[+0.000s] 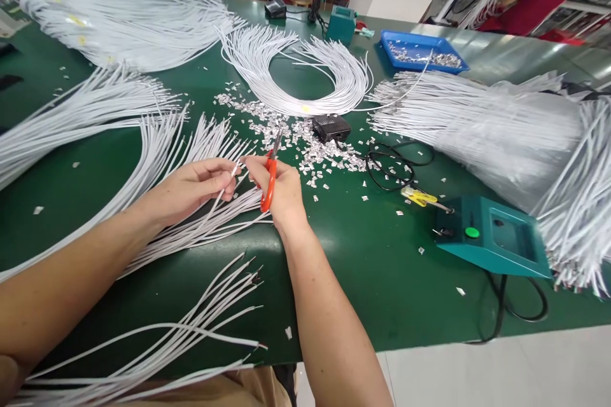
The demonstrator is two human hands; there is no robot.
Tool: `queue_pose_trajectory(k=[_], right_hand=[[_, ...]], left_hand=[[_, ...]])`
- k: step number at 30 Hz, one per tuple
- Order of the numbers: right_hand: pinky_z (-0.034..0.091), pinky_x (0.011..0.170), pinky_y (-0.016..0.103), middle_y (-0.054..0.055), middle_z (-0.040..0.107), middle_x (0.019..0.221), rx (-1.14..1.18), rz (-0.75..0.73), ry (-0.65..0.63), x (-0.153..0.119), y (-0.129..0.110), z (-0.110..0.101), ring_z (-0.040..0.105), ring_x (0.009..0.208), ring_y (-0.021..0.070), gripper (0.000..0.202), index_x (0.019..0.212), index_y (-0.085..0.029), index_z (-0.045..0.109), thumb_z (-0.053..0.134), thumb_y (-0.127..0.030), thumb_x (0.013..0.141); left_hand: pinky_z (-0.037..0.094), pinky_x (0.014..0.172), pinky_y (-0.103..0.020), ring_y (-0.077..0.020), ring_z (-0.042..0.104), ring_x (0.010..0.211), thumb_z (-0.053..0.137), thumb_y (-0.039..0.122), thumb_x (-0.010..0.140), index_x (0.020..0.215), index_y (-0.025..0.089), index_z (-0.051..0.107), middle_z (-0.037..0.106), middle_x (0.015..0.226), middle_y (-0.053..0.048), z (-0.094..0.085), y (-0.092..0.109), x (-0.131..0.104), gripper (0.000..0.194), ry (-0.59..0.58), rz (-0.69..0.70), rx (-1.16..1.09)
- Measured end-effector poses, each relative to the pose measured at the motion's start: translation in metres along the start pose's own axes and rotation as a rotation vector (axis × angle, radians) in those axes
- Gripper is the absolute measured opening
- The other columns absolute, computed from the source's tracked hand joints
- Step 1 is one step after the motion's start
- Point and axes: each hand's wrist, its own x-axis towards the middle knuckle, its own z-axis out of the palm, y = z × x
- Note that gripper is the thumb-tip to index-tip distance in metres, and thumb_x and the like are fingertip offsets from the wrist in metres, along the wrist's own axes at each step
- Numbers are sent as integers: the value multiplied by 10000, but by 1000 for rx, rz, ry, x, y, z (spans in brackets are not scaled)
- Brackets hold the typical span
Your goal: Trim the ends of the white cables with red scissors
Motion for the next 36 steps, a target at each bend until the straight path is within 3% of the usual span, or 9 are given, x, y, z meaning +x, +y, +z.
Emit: queue_pose_trajectory(k=[5,8,13,16,19,23,30,36], right_hand=[[400,608,248,-18,549,608,105,58,-127,1,-1,-4,474,607,96,269,618,-161,676,773,-409,659],[399,608,241,-27,549,610,88,56,-173,-1,-2,-3,470,607,92,259,629,-158,674,792,-388,644],[445,707,269,-1,647,723,18,9,-107,-5,-3,2,544,676,117,310,732,-166,708,781,-452,634],[437,709,275,7,673,760,-174,-65,-60,-5,0,1,559,697,131,295,746,-170,708,726,-459,687],[402,643,282,16,679,766,-554,-105,-5,-2,5,-5,531,652,137,237,754,-183,695,669,-418,734],[348,606,283,38,660,771,-934,-146,-14,0,10,-7,522,646,152,193,697,-194,643,638,-378,755],[274,573,281,27,569,660,-1120,-185,-44,-1,9,-4,464,605,149,260,637,-200,564,597,-399,801],[252,558,283,39,592,687,-1231,-222,-43,-2,9,-5,473,607,146,309,616,-194,548,582,-402,842]], left_hand=[[466,735,-269,-123,604,689,649,314,859,989,211,553,632,718,23,1,2,0,192,-57,26,-17],[480,736,-269,-120,612,693,638,306,868,1012,208,545,628,707,26,2,3,-2,197,-80,16,-36],[495,646,-243,-130,656,722,765,307,748,1019,206,601,675,911,-14,4,4,-1,333,71,11,-45],[525,682,-255,-139,668,727,804,318,695,963,191,626,686,879,-16,3,3,2,346,165,68,-12],[545,752,-280,-152,680,745,802,326,687,931,184,631,692,808,-10,1,4,4,330,242,98,24],[544,778,-283,-150,686,751,781,301,704,915,179,606,702,793,-3,1,5,4,300,268,132,56],[539,746,-282,-141,676,710,752,296,734,833,186,521,705,809,-3,3,3,3,274,267,203,168],[498,691,-248,-137,660,742,728,285,757,837,187,525,703,837,-12,5,3,2,239,298,261,290]])
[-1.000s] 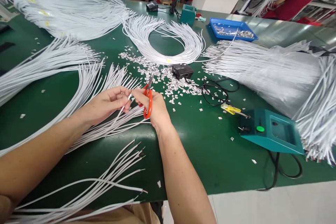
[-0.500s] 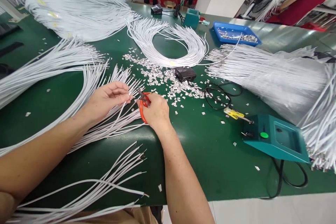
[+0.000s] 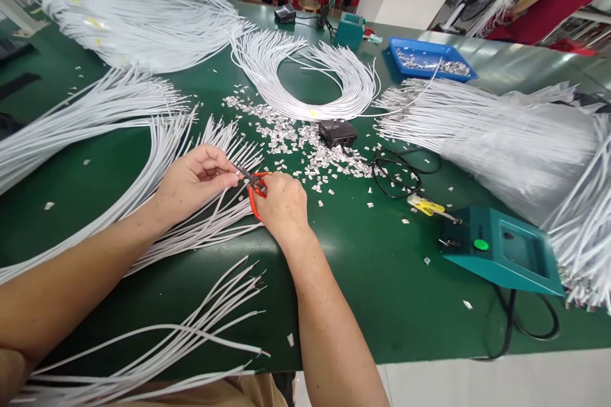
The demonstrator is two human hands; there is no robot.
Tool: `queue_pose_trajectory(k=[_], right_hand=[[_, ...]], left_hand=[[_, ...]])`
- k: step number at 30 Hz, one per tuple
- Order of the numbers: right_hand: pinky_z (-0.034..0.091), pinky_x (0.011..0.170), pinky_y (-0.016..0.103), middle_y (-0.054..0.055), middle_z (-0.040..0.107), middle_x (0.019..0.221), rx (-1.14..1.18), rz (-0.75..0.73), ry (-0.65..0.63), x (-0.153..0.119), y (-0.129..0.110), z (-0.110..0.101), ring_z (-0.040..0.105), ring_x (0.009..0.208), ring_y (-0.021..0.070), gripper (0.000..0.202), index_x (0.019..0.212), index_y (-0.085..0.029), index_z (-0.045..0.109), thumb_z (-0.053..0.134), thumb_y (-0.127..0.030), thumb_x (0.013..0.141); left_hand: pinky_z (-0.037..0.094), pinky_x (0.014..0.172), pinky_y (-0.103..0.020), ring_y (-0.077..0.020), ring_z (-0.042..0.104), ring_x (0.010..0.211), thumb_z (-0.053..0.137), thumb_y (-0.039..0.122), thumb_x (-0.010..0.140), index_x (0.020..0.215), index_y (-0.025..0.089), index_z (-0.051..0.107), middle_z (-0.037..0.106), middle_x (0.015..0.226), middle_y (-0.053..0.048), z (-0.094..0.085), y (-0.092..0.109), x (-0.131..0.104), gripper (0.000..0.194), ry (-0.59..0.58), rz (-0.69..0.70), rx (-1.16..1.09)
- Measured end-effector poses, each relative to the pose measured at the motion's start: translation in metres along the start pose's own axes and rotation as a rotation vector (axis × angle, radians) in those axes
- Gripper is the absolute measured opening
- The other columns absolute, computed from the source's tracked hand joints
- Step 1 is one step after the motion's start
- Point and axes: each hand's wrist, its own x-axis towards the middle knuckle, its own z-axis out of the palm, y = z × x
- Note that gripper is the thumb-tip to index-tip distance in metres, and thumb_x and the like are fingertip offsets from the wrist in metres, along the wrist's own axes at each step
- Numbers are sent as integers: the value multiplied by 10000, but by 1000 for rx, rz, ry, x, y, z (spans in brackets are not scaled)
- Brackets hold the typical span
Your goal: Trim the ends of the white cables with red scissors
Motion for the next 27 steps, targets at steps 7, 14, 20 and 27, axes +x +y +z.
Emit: queue_pose_trajectory(k=[7,14,20,27], right_hand=[[299,591,273,38,622,743,-129,-49,60,-1,-1,1,530,691,154,298,641,-184,584,561,-362,880],[314,623,280,43,625,739,-161,-58,80,-3,-3,3,550,719,164,284,671,-182,608,555,-356,890],[283,579,280,37,614,717,-43,-93,59,0,3,3,513,683,149,309,618,-173,580,581,-352,870],[404,645,260,5,677,769,770,109,66,1,1,-10,552,662,122,168,821,-171,722,671,-315,751]], left_hand=[[476,668,-241,-131,641,743,693,235,780,840,187,555,695,823,-5,3,1,-5,158,58,110,124],[498,683,-240,-118,628,718,705,207,762,816,183,564,676,799,5,2,2,-5,153,71,135,148],[536,687,-245,-118,669,673,716,204,752,790,172,524,685,764,9,-2,5,1,198,-39,-49,-96],[525,708,-239,-118,662,720,761,242,729,811,179,538,694,789,6,1,1,-2,246,20,15,-34]])
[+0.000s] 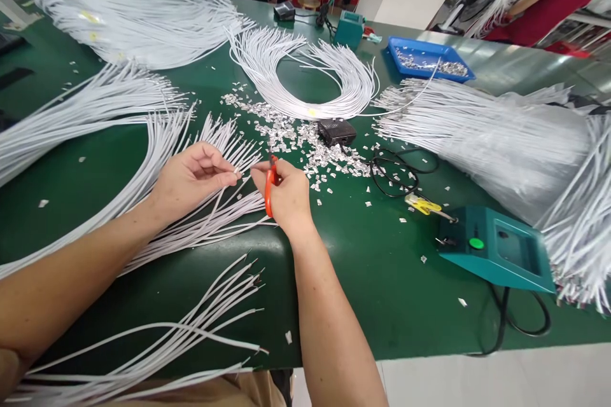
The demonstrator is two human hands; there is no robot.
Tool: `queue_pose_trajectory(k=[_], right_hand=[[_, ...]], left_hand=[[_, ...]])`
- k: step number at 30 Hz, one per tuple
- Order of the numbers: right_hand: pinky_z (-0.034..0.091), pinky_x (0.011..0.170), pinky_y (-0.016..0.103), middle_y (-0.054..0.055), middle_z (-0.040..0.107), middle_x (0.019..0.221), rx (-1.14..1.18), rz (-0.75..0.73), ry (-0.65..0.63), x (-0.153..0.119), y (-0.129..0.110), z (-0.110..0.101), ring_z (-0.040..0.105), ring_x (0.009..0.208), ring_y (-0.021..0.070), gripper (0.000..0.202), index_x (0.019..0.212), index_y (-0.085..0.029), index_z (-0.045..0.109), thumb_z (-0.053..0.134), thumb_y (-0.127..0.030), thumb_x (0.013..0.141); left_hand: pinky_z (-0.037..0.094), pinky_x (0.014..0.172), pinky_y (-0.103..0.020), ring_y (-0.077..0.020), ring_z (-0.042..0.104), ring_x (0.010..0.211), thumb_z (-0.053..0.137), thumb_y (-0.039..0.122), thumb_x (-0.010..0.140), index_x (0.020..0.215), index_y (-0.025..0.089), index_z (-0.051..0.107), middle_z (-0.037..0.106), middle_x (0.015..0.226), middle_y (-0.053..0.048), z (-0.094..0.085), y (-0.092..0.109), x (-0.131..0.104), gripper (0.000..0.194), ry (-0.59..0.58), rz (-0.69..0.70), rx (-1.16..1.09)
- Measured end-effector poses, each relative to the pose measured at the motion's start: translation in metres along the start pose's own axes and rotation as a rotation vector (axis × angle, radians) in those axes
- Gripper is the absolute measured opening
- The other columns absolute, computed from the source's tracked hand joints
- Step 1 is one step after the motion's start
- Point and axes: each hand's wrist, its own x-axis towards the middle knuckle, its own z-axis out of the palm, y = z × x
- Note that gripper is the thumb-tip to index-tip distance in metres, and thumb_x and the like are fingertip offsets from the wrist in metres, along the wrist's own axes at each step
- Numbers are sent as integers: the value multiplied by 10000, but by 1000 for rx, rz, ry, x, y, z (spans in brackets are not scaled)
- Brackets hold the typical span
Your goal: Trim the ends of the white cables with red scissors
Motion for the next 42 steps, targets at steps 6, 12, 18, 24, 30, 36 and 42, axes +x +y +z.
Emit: queue_pose_trajectory(k=[6,12,18,24,30,36,42], right_hand=[[435,693,254,-12,675,751,394,96,5,-2,-7,8,564,680,107,148,776,-176,752,738,-281,672],[430,678,255,-22,648,701,459,149,6,-1,-3,12,532,647,100,141,733,-175,729,751,-277,640],[428,683,258,-26,600,653,545,199,16,-4,-7,20,527,643,108,152,710,-170,680,731,-294,638],[420,656,265,-25,577,612,300,93,72,-1,-1,17,503,609,116,247,709,-162,676,703,-407,688],[437,700,276,10,630,719,45,24,391,13,13,-9,532,694,143,277,769,-162,707,668,-432,721],[451,667,263,-4,620,649,306,-8,-158,1,-3,-6,530,629,118,338,701,-157,717,718,-494,686],[448,704,267,7,647,714,342,-101,18,-1,-6,2,552,670,121,322,712,-144,705,743,-460,660]], left_hand=[[504,700,-260,-133,643,730,739,279,745,808,181,541,691,796,-8,4,1,-4,229,4,14,107],[511,726,-269,-137,646,755,725,253,754,805,185,542,687,806,-6,4,2,-5,202,-6,22,125],[527,724,-266,-121,657,718,660,215,804,772,188,469,693,809,-6,2,-1,-1,196,-145,-101,-174],[499,641,-243,-112,630,624,659,219,821,745,210,363,663,688,22,2,1,-2,305,-374,-210,-355],[552,801,-309,-156,687,744,770,326,736,1124,190,615,725,842,-30,-1,2,-2,439,-250,-193,-76],[564,808,-319,-169,696,758,783,341,713,1249,191,564,730,837,-32,-1,2,-3,598,-193,-108,-13],[561,802,-327,-175,689,775,749,359,743,1301,183,556,721,864,-45,-2,11,0,617,-216,-44,85]])
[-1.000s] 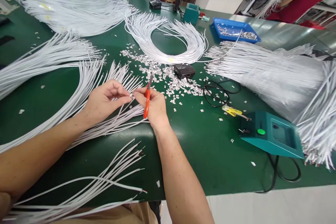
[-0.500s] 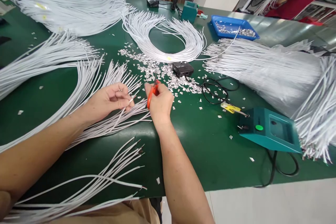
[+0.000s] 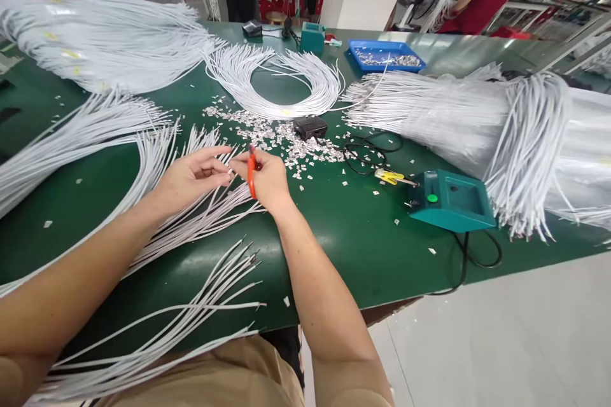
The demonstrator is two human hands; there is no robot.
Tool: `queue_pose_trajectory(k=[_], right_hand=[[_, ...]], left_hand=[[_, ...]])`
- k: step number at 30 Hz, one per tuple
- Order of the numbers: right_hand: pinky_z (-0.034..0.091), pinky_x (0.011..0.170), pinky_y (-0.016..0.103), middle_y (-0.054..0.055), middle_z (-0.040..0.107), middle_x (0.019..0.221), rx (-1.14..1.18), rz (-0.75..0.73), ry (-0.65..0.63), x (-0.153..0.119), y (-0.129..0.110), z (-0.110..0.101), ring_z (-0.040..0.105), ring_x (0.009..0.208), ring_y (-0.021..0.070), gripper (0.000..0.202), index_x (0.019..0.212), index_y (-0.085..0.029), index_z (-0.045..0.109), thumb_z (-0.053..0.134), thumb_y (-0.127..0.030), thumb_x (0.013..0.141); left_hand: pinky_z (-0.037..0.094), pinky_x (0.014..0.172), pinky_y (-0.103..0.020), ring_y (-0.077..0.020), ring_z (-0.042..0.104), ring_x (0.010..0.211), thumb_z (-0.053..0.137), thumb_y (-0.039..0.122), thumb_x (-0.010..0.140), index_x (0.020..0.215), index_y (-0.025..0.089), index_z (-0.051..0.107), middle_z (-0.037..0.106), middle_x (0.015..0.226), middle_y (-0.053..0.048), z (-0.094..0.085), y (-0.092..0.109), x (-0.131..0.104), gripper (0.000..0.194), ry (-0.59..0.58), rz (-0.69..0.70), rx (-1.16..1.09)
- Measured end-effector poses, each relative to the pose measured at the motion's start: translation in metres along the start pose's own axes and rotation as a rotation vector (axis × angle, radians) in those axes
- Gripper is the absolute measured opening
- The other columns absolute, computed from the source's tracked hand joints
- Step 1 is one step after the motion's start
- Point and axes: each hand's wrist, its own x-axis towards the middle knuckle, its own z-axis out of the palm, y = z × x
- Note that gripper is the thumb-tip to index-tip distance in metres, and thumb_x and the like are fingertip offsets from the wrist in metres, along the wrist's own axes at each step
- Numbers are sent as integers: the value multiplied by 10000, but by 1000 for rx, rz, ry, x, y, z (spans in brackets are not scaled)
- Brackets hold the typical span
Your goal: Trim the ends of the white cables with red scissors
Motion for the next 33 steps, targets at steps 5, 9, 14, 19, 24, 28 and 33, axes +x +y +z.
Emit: queue_pose_trajectory(k=[5,9,14,19,24,28,33], right_hand=[[407,654,269,-20,567,612,-295,51,240,7,2,-40,470,612,114,332,676,-150,677,705,-481,666],[387,624,268,-17,561,603,-438,130,307,-5,11,-65,457,605,120,328,692,-151,693,685,-476,652],[370,586,253,-27,546,592,-267,124,278,-26,16,-55,419,559,101,344,681,-148,676,684,-491,652],[380,622,245,-14,593,665,-397,-25,162,-39,6,-35,471,614,112,311,692,-155,659,657,-465,719],[336,608,252,15,612,735,-766,-235,-10,-48,-3,-19,505,666,130,248,651,-173,590,621,-375,792],[312,613,265,27,612,750,-974,-308,-34,-50,0,-15,516,702,145,251,643,-183,583,585,-334,845],[301,613,272,32,634,763,-1089,-301,-40,-51,4,-15,536,720,150,255,675,-189,619,558,-323,884]], left_hand=[[545,850,-359,-200,687,817,718,401,758,1032,182,730,736,925,-70,-11,19,-3,351,3,-47,232],[533,888,-363,-209,693,857,757,411,718,1003,192,740,746,936,-70,-14,28,-8,360,8,-68,208],[543,863,-368,-195,690,807,775,393,705,1127,183,683,731,895,-69,-9,33,-17,480,3,-23,130],[542,795,-319,-159,658,748,727,375,762,1193,210,656,705,840,-38,-3,40,-29,467,-47,79,120],[549,846,-336,-151,664,734,745,353,749,1141,188,693,713,826,-32,4,47,-39,428,12,28,104],[560,884,-368,-181,694,780,777,352,716,1140,182,702,731,858,-49,5,50,-42,462,39,-32,87],[564,889,-381,-192,701,797,778,381,717,1157,193,700,742,893,-60,2,48,-41,485,26,-41,119]])
